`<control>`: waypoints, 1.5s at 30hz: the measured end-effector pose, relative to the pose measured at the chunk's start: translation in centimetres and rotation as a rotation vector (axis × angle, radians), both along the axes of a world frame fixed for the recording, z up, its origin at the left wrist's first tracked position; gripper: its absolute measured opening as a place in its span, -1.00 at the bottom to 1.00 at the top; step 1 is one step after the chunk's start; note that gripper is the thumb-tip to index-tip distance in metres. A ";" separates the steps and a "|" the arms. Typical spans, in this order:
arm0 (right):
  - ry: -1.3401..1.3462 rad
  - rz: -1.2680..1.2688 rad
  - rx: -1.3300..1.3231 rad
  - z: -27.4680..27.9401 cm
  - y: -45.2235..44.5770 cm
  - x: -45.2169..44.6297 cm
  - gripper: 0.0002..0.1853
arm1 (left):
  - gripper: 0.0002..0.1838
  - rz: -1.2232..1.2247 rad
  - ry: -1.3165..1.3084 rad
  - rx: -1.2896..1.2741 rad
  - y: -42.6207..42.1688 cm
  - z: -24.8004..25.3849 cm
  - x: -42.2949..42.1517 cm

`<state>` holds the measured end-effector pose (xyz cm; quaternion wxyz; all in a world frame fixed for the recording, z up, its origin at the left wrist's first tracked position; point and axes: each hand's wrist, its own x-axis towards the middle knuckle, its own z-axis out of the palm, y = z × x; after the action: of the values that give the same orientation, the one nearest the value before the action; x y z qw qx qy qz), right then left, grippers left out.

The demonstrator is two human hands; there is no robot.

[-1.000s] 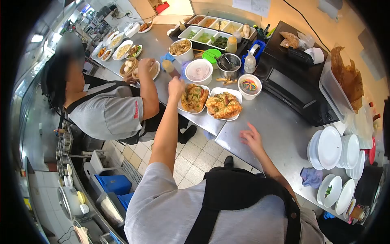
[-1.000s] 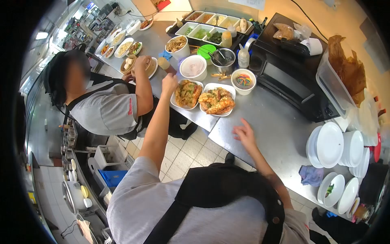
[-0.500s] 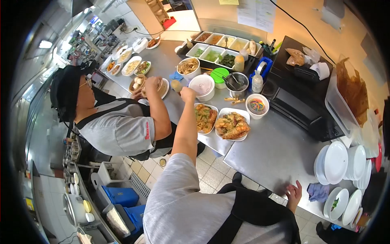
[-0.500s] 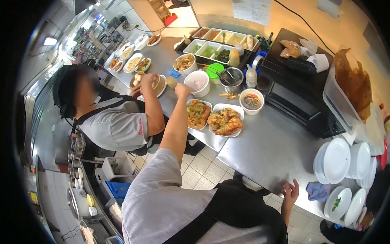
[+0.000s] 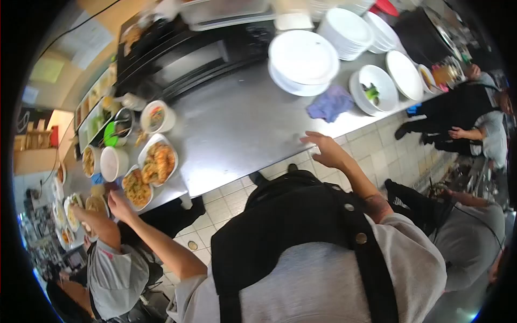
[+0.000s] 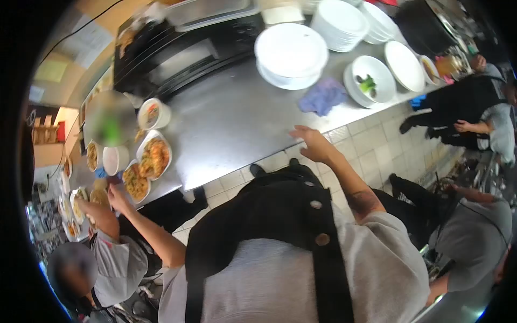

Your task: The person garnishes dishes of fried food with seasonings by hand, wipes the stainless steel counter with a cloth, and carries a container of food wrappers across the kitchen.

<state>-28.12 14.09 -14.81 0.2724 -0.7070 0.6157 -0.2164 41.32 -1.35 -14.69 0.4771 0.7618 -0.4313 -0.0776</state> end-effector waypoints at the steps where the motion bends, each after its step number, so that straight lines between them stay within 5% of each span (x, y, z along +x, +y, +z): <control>1: -0.084 -0.150 0.090 1.5 -0.1 -1.8 -0.55 | -0.52 0.034 -0.086 0.001 2.0 0.4 -2.1; 3: -0.271 -0.412 0.260 3.3 -1.2 -4.2 -0.51 | -0.51 0.030 -0.122 0.083 5.9 0.5 -7.6; 5: -0.287 -0.556 0.090 1.6 -2.5 -6.9 -0.40 | -0.51 0.024 -0.095 0.127 8.3 -1.1 -12.9; 8: 0.287 -0.734 -0.372 -6.0 -6.8 -8.9 -0.35 | -0.61 -0.086 0.045 0.195 10.6 -0.4 -23.1; 11: 0.412 -0.747 -0.388 -9.1 -9.1 -6.7 -0.30 | -0.67 -0.249 0.033 0.240 12.3 -0.4 -28.2; 15: 0.329 -0.412 -0.395 -9.0 -6.3 0.4 -0.29 | -0.72 -0.278 0.015 0.226 16.2 2.4 -32.1; 17: 0.311 -0.265 -0.317 -7.7 -4.3 6.6 -0.27 | -0.72 -0.260 0.057 0.243 18.4 -0.2 -30.6; 24: -0.382 0.363 -0.310 -5.5 -5.6 16.0 -0.56 | -0.68 -0.268 0.246 0.384 19.2 -2.3 -28.6; 26: -0.306 0.064 -0.450 -5.1 -9.0 12.4 -0.46 | -0.68 -0.303 0.179 0.372 18.1 -1.1 -27.1; 27: -0.260 -0.081 -0.294 -4.9 -10.8 10.1 -0.45 | -0.67 -0.316 0.145 0.366 17.8 -0.8 -26.2; 28: 0.209 -0.181 -0.442 -5.6 -13.3 8.1 -0.42 | -0.68 -0.338 0.138 0.373 17.7 -1.0 -24.9; 30: 0.421 -0.310 -0.412 -9.0 -16.1 7.7 -0.36 | -0.68 -0.387 0.121 0.376 17.5 -1.5 -22.3; 33: 0.223 -0.437 -0.581 -9.7 -18.1 12.4 -0.42 | -0.68 -0.397 0.088 0.388 17.5 -1.8 -19.3; 36: 0.076 -0.040 -0.568 -10.0 -13.8 21.1 -0.56 | -0.69 -0.418 0.237 0.422 16.9 -3.2 -17.1; 38: -0.107 0.307 -0.323 -7.2 -7.7 27.9 -0.58 | -0.69 -0.471 0.293 0.436 15.5 -3.5 -16.6; 39: -0.559 0.491 -0.293 -9.2 -6.0 30.8 -0.58 | -0.68 -0.509 0.294 0.421 14.6 -3.2 -16.5; 42: -0.321 0.304 -0.339 -6.5 -5.4 30.0 -0.63 | -0.68 -0.553 0.258 0.378 12.1 -1.4 -15.9; 44: -0.466 -0.088 -0.380 -6.4 -11.3 23.6 -0.79 | -0.68 -0.540 0.232 0.390 11.4 -0.1 -15.6; 45: -0.438 -0.361 -0.270 -3.0 -14.4 20.4 -0.71 | -0.68 -0.536 0.235 0.390 11.4 -0.3 -15.4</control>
<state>-7.75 -0.28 -17.84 0.2595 -0.5528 0.6236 -0.4881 25.92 10.01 -15.01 0.3317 0.6841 -0.5351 -0.3683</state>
